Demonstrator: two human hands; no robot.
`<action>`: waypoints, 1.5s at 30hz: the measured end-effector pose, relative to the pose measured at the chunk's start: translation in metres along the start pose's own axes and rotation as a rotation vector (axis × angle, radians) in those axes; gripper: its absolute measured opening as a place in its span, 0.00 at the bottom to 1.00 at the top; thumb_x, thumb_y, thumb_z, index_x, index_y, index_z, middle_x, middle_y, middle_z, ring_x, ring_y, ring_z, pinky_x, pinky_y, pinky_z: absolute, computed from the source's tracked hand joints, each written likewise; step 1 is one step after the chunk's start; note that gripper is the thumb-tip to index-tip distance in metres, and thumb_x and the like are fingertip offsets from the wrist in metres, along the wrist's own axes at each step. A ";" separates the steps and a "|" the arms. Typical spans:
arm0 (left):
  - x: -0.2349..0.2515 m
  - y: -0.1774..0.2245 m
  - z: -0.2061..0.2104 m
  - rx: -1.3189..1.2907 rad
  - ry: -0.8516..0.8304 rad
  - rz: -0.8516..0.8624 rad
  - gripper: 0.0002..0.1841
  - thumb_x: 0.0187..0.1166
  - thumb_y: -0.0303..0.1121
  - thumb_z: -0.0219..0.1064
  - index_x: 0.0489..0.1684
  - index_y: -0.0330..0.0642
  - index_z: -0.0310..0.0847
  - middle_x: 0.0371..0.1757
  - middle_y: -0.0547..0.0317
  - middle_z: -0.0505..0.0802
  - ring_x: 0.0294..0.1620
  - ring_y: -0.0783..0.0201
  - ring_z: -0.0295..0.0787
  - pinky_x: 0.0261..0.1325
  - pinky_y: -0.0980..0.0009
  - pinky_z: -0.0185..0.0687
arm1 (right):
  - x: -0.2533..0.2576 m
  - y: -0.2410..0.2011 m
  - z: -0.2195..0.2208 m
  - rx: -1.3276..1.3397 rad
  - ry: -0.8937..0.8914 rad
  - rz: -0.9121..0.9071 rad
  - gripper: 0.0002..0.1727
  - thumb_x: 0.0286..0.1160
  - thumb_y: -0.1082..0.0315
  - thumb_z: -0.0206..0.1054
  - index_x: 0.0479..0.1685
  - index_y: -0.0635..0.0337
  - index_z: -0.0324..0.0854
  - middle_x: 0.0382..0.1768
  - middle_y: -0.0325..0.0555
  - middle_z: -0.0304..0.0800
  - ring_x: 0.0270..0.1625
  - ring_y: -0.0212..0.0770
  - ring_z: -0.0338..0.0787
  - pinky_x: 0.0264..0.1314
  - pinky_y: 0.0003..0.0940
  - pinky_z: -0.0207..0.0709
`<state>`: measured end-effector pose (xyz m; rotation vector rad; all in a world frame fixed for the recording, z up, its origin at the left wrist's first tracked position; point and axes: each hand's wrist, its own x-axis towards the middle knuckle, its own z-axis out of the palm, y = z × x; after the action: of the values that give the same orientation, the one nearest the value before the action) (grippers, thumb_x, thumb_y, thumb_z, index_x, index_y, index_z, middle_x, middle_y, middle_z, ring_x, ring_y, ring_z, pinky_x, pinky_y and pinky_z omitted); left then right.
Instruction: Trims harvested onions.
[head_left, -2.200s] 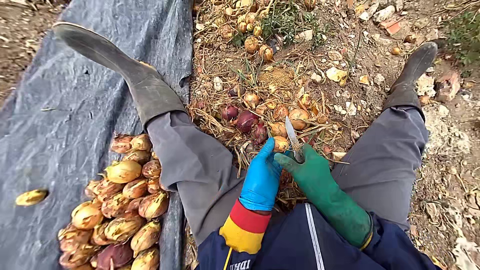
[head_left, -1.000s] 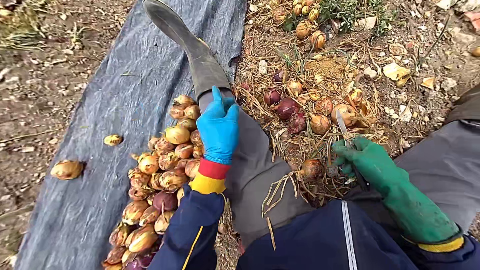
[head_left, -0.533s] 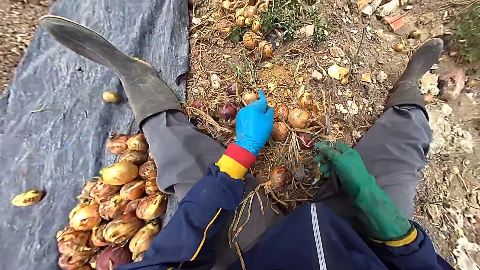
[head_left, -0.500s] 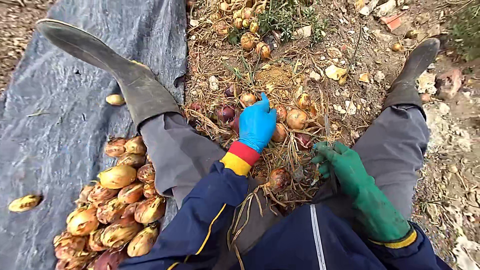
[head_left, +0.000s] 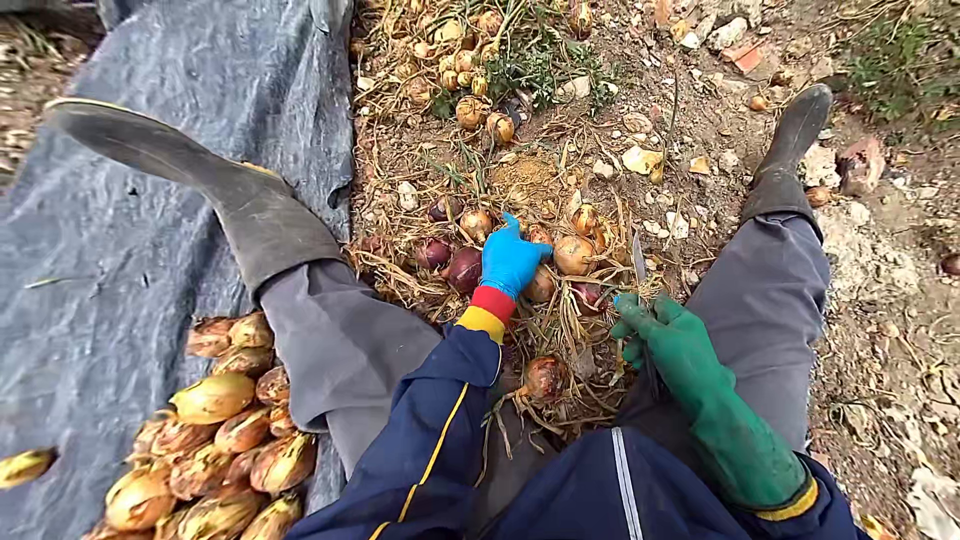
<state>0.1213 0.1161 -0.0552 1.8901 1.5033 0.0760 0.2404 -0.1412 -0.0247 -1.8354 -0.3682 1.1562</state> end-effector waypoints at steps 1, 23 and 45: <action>0.001 -0.005 -0.003 -0.153 0.003 -0.007 0.51 0.56 0.50 0.84 0.87 0.40 0.69 0.66 0.45 0.92 0.70 0.46 0.87 0.73 0.39 0.79 | -0.001 0.000 0.001 -0.002 -0.004 -0.005 0.19 0.85 0.47 0.66 0.56 0.52 0.82 0.34 0.43 0.98 0.25 0.45 0.94 0.29 0.39 0.91; -0.156 -0.056 0.011 -1.384 0.103 -0.055 0.26 0.79 0.29 0.69 0.78 0.33 0.74 0.63 0.41 0.89 0.59 0.50 0.89 0.66 0.52 0.86 | -0.040 -0.113 0.087 0.016 -0.252 0.296 0.35 0.92 0.37 0.41 0.52 0.58 0.84 0.22 0.45 0.83 0.17 0.38 0.78 0.24 0.31 0.75; -0.137 -0.065 -0.054 -0.287 0.044 0.182 0.50 0.59 0.53 0.84 0.91 0.62 0.67 0.76 0.71 0.87 0.73 0.69 0.85 0.73 0.53 0.84 | 0.003 -0.035 0.074 -0.278 -0.352 -0.051 0.43 0.68 0.16 0.54 0.48 0.49 0.85 0.26 0.44 0.92 0.23 0.44 0.91 0.27 0.41 0.88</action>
<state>-0.0010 0.0275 -0.0004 1.7941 1.2691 0.3986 0.1874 -0.0808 -0.0091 -1.8394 -0.8069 1.4524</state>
